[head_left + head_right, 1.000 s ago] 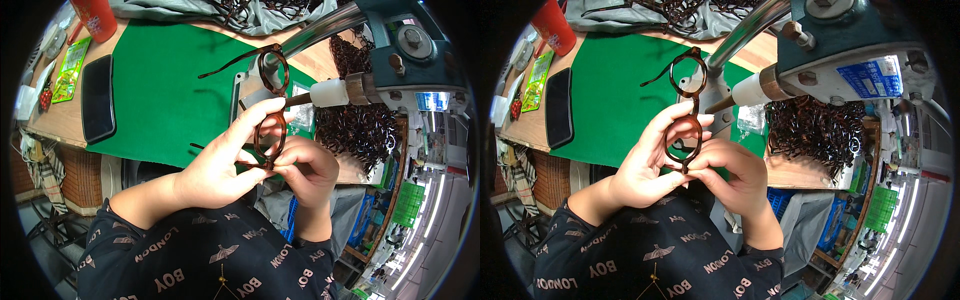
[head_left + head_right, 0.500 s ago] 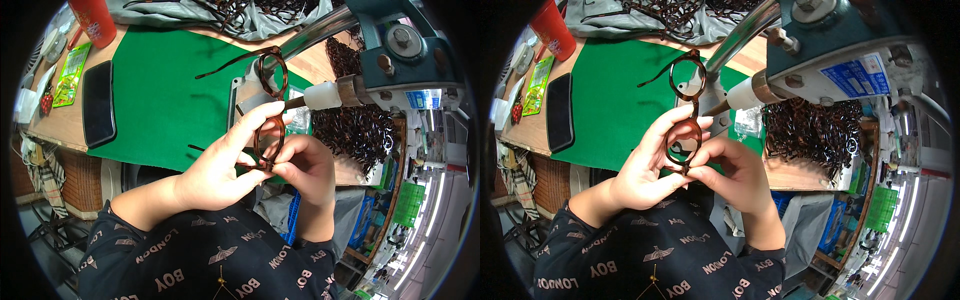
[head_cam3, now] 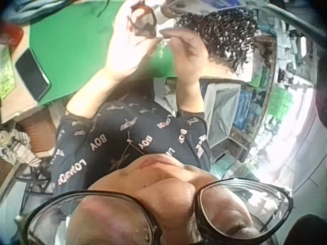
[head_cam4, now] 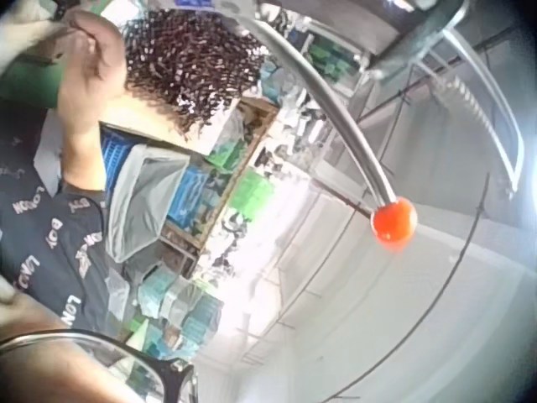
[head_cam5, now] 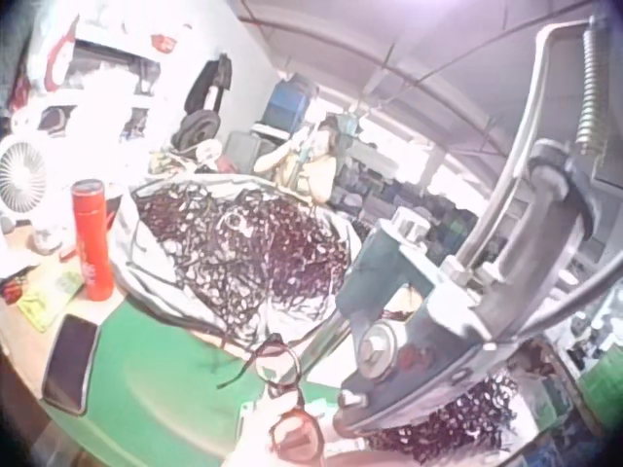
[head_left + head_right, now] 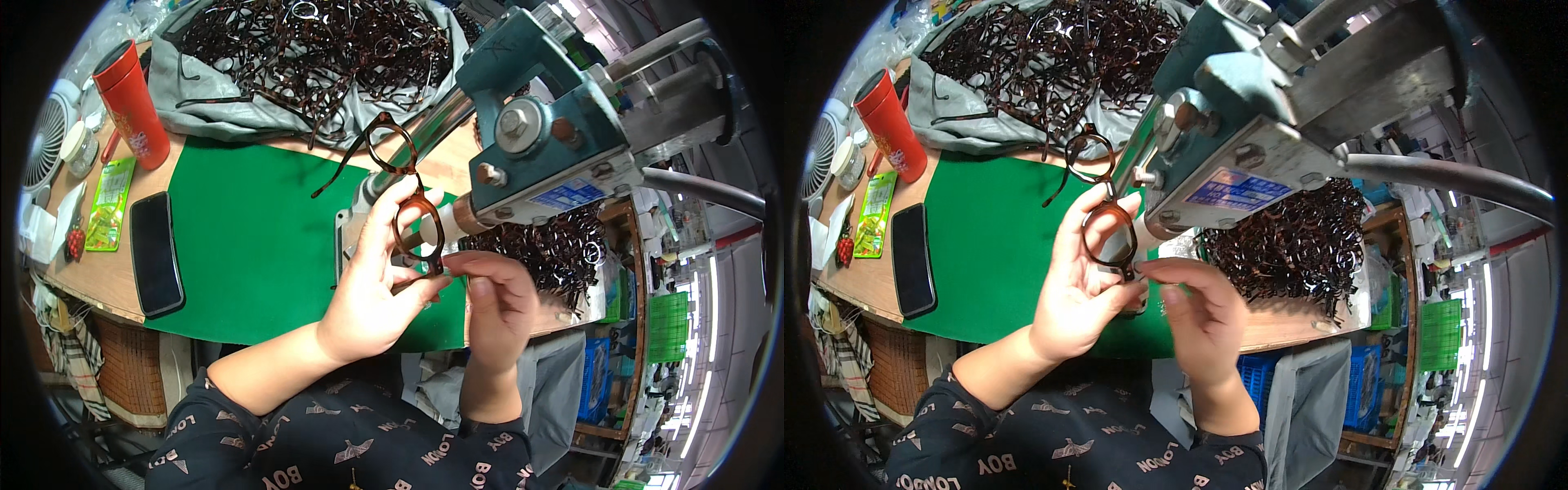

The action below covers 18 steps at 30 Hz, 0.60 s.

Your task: The person assembles eyeglasses by attaching temple arms to frames using a heat press. They repeatedly pick up frames and arms, position them in the machine, press to bond, and inspect the joints before placing finished units on the table.

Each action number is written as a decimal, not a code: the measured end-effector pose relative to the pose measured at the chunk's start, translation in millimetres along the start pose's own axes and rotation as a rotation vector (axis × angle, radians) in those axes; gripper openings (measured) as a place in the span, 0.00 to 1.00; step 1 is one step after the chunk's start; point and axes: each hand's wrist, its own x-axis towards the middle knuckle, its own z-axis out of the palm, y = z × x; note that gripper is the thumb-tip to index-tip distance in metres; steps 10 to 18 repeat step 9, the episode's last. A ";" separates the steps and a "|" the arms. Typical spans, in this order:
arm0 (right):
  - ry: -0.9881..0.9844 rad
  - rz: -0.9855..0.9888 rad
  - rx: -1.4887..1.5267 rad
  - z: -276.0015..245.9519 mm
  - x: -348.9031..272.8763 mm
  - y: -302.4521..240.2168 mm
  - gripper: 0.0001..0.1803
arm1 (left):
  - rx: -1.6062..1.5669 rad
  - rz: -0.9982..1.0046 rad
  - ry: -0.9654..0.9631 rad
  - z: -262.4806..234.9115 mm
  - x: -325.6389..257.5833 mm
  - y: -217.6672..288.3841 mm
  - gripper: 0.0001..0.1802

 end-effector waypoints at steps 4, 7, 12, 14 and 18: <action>0.286 -0.393 -0.148 -28.6 25.0 -33.1 0.06 | -0.010 0.137 -0.032 9.5 14.9 -19.0 0.48; 0.318 -0.714 -0.256 -67.5 59.4 -85.8 0.18 | -0.030 0.149 -0.017 18.7 22.4 -24.8 0.47; 0.477 -0.779 -0.171 -63.0 76.6 -98.7 0.22 | -0.017 0.161 0.015 17.3 25.5 -25.8 0.46; 0.477 -0.779 -0.171 -63.0 76.6 -98.7 0.22 | -0.017 0.161 0.015 17.3 25.5 -25.8 0.46; 0.477 -0.779 -0.171 -63.0 76.6 -98.7 0.22 | -0.017 0.161 0.015 17.3 25.5 -25.8 0.46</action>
